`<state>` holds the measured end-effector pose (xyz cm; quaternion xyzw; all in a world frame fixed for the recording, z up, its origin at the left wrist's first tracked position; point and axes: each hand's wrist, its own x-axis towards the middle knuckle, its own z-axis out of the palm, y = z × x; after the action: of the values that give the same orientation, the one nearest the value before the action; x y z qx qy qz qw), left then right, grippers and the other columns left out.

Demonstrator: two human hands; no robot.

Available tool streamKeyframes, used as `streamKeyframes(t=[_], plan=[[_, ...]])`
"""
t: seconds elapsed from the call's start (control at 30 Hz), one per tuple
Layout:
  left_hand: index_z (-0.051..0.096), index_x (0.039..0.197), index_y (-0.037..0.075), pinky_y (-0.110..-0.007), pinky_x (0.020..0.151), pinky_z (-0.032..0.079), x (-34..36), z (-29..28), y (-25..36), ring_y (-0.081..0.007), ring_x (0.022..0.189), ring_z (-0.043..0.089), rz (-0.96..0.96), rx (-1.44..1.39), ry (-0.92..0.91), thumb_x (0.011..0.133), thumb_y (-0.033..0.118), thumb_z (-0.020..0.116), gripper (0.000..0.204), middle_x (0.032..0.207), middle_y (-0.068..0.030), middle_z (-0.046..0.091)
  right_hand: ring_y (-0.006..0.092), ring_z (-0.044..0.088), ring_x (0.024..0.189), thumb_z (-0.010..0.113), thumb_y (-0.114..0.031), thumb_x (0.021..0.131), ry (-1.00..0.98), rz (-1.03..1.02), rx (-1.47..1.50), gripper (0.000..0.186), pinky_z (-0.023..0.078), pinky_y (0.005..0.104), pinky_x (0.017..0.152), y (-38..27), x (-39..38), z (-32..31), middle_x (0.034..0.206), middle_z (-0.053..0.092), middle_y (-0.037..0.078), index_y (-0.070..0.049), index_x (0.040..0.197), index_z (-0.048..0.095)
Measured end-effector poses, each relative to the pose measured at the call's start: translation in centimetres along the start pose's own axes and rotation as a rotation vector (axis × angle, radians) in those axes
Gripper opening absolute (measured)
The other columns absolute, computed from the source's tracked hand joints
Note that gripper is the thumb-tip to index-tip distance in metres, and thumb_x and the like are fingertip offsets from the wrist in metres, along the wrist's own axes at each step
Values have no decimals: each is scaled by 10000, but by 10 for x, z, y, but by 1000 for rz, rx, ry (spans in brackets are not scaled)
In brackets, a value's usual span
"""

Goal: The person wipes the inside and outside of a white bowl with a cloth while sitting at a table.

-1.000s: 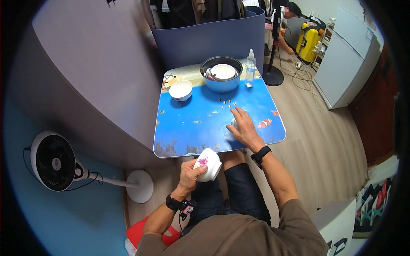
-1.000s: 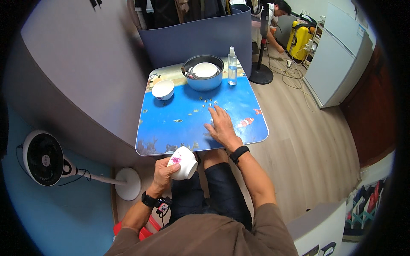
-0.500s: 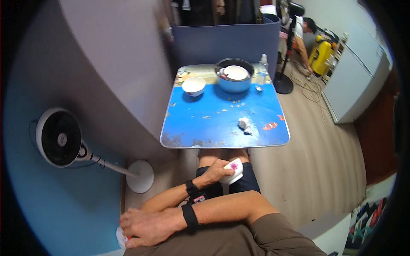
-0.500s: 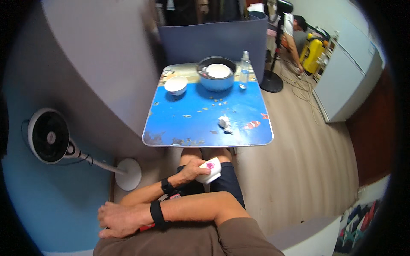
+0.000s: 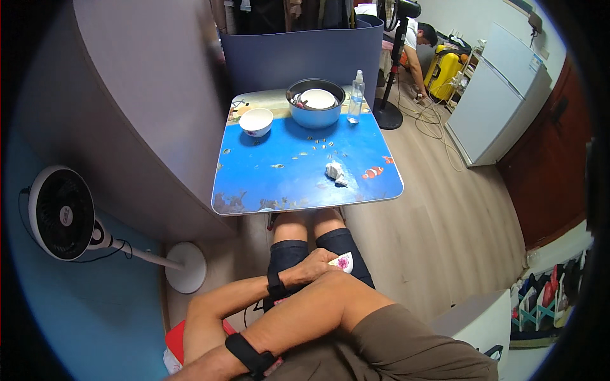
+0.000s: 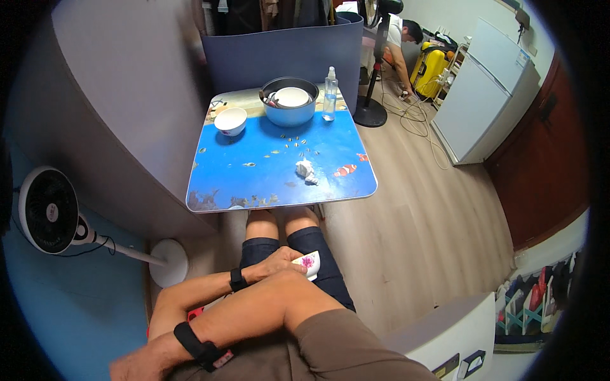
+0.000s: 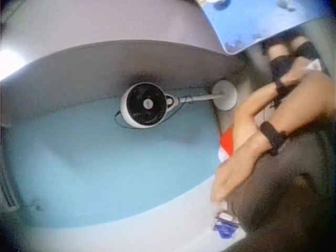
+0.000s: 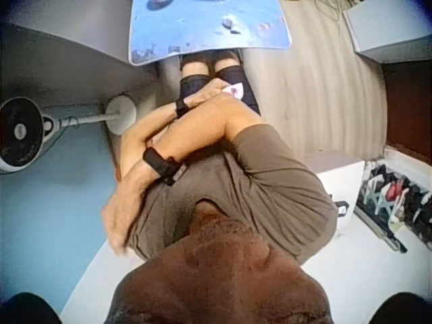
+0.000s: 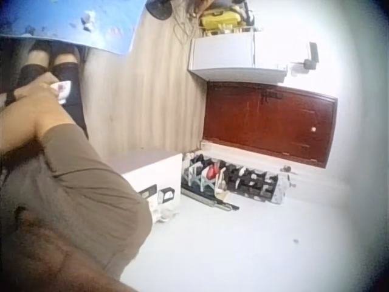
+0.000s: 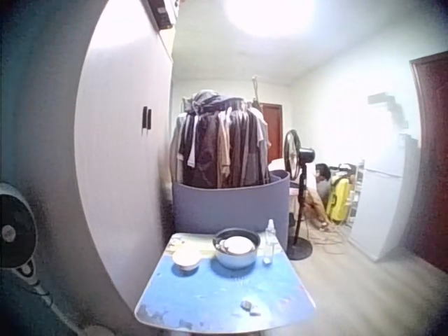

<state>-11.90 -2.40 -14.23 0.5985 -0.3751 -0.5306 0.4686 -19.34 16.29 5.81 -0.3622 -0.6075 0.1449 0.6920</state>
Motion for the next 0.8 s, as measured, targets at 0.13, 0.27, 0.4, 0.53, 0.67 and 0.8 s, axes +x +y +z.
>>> streamKeyframes(t=[0.13, 0.27, 0.4, 0.53, 0.67, 0.8], plan=[[668, 755, -28, -307, 535, 410, 9, -3, -15, -58, 586, 483, -41, -4, -11, 818, 218, 698, 256, 617, 7, 581, 394, 591, 686, 507, -220, 813, -71, 409, -456, 332, 454, 495, 639, 13, -13, -40, 719, 594, 282, 78, 740, 633], [678, 755, -24, -289, 551, 412, 8, -9, -12, -63, 596, 490, -38, -113, 14, 808, 187, 698, 218, 637, 24, 580, 447, 632, 783, 500, -286, 817, -111, 597, -598, 414, 489, 519, 714, -9, -28, -59, 788, 636, 299, 88, 808, 675], [690, 774, -21, -272, 582, 418, 23, -1, 23, -67, 626, 511, -3, -24, 20, 802, 170, 690, 193, 675, 14, 609, 402, 571, 660, 570, -170, 793, -28, -478, 238, 243, 471, 473, 651, 146, -49, -26, 716, 610, 252, 64, 777, 634], [698, 813, -27, -271, 604, 431, 6, -15, 32, -81, 646, 541, 59, -56, 102, 784, 140, 667, 172, 703, -3, 639, 278, 627, 953, 597, -256, 891, -291, 225, -62, 304, 461, 395, 894, -2, 7, -14, 1017, 691, 211, -31, 1078, 679], [697, 809, -35, -294, 586, 431, 35, -7, 31, -120, 614, 541, 52, 81, 55, 756, 185, 660, 229, 674, -44, 628, 242, 618, 920, 598, -212, 889, -291, 333, 61, 297, 482, 388, 832, -1, 8, -23, 1011, 691, 172, 28, 1052, 665], [686, 782, -51, -351, 590, 437, 66, 16, 40, -174, 614, 547, 46, 123, 67, 716, 188, 666, 248, 651, -98, 623, 207, 564, 650, 627, -306, 815, -192, 387, -138, 374, 460, 391, 622, 9, -5, -35, 749, 649, 180, 62, 760, 667]])
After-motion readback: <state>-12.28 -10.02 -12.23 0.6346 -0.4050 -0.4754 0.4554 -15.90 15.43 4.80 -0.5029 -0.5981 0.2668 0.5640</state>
